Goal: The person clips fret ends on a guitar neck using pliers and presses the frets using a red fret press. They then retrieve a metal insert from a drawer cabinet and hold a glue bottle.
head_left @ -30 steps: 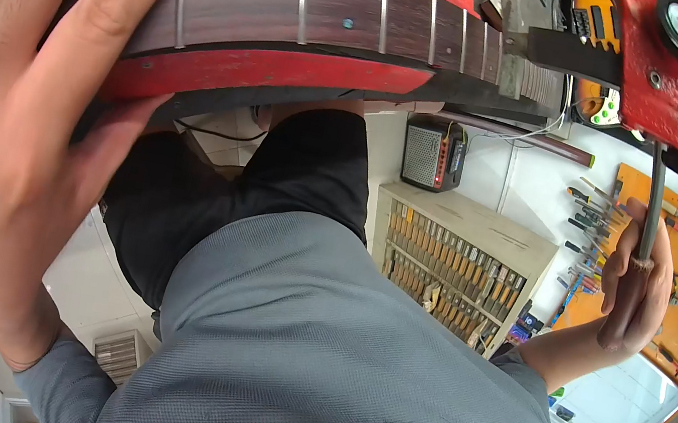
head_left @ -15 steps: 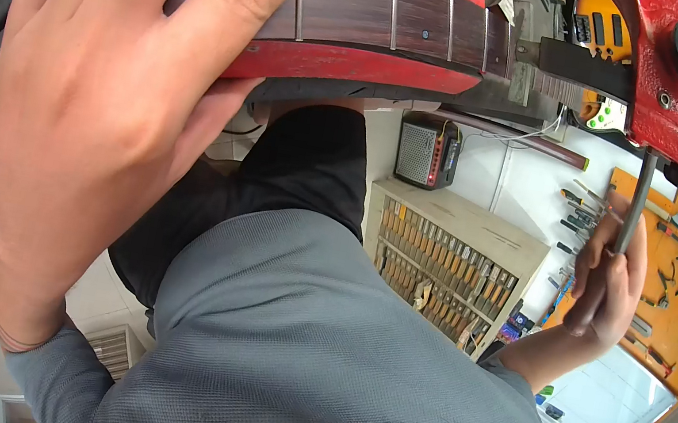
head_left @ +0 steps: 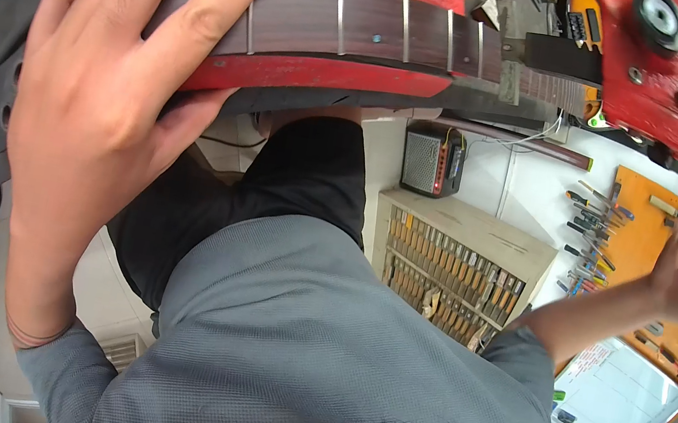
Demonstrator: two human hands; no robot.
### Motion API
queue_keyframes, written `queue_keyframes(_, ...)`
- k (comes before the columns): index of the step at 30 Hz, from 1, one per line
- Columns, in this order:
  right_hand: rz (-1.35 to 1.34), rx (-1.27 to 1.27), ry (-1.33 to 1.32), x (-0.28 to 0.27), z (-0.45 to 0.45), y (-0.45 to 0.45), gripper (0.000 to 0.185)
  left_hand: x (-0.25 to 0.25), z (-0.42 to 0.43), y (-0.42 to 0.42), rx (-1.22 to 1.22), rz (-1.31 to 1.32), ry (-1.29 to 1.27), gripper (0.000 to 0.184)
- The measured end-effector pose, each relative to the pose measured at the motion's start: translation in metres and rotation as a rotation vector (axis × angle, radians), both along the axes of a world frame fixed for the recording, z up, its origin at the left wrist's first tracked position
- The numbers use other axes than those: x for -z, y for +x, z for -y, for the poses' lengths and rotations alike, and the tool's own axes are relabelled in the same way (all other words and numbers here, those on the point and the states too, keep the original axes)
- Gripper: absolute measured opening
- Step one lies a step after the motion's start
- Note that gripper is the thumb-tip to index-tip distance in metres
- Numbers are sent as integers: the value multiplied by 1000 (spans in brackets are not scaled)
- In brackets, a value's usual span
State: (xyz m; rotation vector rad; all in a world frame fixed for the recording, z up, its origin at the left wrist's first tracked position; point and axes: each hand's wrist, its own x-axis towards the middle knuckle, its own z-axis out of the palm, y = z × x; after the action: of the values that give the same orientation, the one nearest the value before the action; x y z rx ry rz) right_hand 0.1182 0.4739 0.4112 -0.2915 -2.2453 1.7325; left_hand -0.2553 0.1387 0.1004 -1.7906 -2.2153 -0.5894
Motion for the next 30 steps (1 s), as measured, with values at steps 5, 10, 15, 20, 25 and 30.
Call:
queue_keyframes(5, -31, 18, 560, 21, -64, -131, 55, 5, -5, 5, -16, 29, 71, 89)
queue_keyframes(10, 455, 400, 1111, 91, -132, -170, 46, 4, -4, 10, -26, 59, 105, 88)
queue_keyframes(15, 725, 266, 848, 171, -179, -151, 49, 5, -2, 12, -44, 75, 108, 90)
queue_keyframes(20, 649, 167, 761, 198, -149, -107, 53, 3, -4, 14, -53, 97, 89, 90)
queue_keyframes(25, 136, -49, 1304, 230, -77, -83, 64, 1, -5, 15, -86, 138, 81, 95)
queue_keyframes(30, 143, -66, 1367, 239, -72, -92, 64, -34, -15, 21, -76, 351, -73, 102)
